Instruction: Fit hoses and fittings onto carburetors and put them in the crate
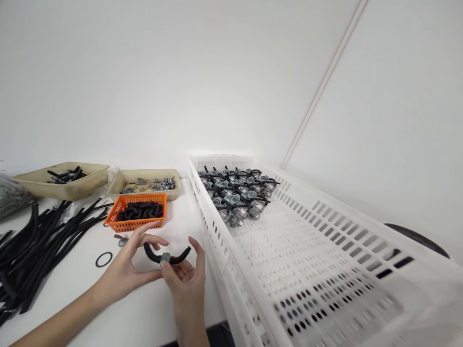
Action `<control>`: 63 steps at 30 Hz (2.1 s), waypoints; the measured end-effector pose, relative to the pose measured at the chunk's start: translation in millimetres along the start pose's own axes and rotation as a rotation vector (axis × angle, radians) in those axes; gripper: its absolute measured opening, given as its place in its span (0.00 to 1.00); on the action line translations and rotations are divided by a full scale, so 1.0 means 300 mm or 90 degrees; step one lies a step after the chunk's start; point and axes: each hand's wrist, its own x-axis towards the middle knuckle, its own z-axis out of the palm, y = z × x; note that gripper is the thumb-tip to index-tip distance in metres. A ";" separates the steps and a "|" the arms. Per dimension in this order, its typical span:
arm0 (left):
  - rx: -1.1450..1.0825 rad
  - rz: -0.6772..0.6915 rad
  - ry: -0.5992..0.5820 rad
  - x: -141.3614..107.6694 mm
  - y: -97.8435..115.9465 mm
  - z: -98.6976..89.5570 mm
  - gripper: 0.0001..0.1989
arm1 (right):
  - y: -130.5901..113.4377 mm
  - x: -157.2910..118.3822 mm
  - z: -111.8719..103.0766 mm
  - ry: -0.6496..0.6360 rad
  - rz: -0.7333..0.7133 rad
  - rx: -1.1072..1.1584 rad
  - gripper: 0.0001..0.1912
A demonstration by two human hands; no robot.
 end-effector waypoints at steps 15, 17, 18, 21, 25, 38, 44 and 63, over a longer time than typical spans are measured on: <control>-0.004 0.012 0.002 0.000 -0.009 0.000 0.37 | 0.000 0.004 -0.007 -0.030 0.029 0.009 0.46; -0.007 0.012 0.000 0.001 -0.009 0.000 0.37 | 0.002 0.005 -0.007 -0.028 0.023 0.006 0.45; -0.009 0.011 0.000 0.003 -0.009 -0.001 0.36 | 0.004 0.006 -0.007 -0.029 0.021 0.006 0.45; -0.010 0.012 -0.003 0.007 -0.009 0.000 0.36 | 0.010 0.008 -0.007 -0.032 0.018 0.012 0.45; -0.012 0.011 -0.001 0.007 -0.009 0.002 0.35 | 0.011 0.009 -0.005 -0.025 0.023 0.011 0.45; 0.000 0.017 0.019 0.002 -0.010 0.003 0.37 | 0.007 0.003 0.004 -0.010 0.021 0.005 0.43; 0.002 0.015 0.036 0.003 -0.005 0.001 0.39 | 0.008 0.001 0.009 -0.022 0.015 0.037 0.40; -0.018 -0.016 0.070 0.004 -0.004 -0.004 0.41 | 0.007 0.003 -0.010 -0.024 0.041 0.045 0.32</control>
